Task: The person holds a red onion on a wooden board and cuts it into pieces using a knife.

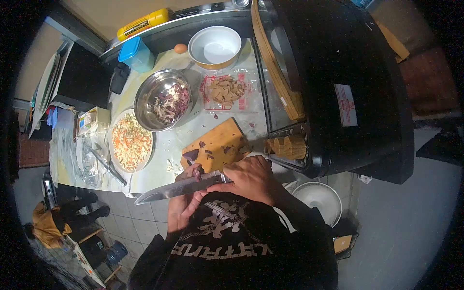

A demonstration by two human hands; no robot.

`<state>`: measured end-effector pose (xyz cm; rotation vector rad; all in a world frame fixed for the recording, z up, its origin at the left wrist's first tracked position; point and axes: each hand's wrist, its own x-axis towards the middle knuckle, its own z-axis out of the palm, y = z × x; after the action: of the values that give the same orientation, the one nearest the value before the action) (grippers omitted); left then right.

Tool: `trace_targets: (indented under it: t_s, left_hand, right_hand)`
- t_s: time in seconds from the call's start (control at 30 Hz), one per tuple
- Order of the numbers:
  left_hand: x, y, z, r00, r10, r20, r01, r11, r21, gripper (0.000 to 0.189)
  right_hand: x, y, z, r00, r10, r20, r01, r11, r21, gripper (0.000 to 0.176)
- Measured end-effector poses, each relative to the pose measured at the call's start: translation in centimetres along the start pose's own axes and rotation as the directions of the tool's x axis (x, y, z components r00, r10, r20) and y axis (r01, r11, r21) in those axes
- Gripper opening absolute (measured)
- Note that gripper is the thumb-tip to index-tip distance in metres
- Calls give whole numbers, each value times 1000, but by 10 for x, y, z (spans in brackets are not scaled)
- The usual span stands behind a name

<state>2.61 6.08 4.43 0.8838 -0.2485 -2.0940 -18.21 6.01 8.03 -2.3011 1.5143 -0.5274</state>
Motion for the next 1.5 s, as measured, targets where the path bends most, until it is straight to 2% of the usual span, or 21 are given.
trace_targets:
  t_s: [0.13, 0.3, 0.43, 0.53, 0.6, 0.73, 0.83, 0.9, 1.0, 1.13, 1.2, 1.33, 1.43, 1.5]
  left_hand:
    - [-3, 1, -4, 1000, -2, 15, 1, 999, 36, 34]
    - [-3, 0, -10, 996, 51, 67, -56, 995, 79, 36]
    - [-4, 2, -3, 998, 58, 34, -62, 993, 103, 37]
    - [-3, 4, -3, 996, 81, 31, -83, 995, 48, 37]
    - [-3, 5, -5, 1000, 10, 10, -11, 999, 42, 40]
    - [-3, 5, 0, 999, 3, -45, 0, 999, 54, 46]
    - [-1, 6, -6, 999, 39, 9, -39, 999, 21, 51]
    - [1, 6, -11, 998, 25, 50, -27, 998, 48, 53]
    - [1, 7, -8, 997, 64, 53, -67, 996, 62, 54]
    - [1, 6, -10, 995, 67, 75, -70, 996, 49, 53]
    - [-1, 8, -5, 997, 68, 33, -70, 996, 55, 51]
    - [-2, 9, -1, 996, 78, 31, -80, 996, 45, 50]
    - [-2, 8, 0, 996, 81, -39, -78, 995, 63, 49]
    - [-2, 7, -3, 996, 50, -72, -46, 997, 54, 49]
  right_hand:
    - [-2, -2, 2, 998, -3, -57, 5, 1000, 31, 55]
    - [-3, -2, 7, 987, -32, -157, 29, 999, -22, 56]
    - [-3, -5, 9, 982, -31, -188, 21, 998, -57, 57]
    - [-2, -6, 10, 987, 15, -157, -22, 999, -39, 57]
    - [0, -3, 5, 998, 28, 47, -31, 997, 71, 55]
    - [5, -4, 1, 985, 46, 169, -65, 992, 109, 54]
    - [7, -2, 9, 995, 38, 88, -51, 987, 150, 53]
    - [4, -3, 13, 999, -4, -52, 4, 1000, 16, 54]
    - [4, -8, 15, 995, 66, -70, -68, 997, -24, 52]
    - [1, -5, 22, 991, 35, -126, -43, 997, -65, 51]
    - [1, -5, 24, 988, 14, -154, -28, 996, -85, 52]
    - [2, -5, 26, 985, 18, -171, -26, 999, -41, 51]
    - [3, -6, 25, 984, 37, -174, -42, 999, -24, 52]
    - [4, -3, 21, 994, 105, 32, -108, 990, 95, 52]
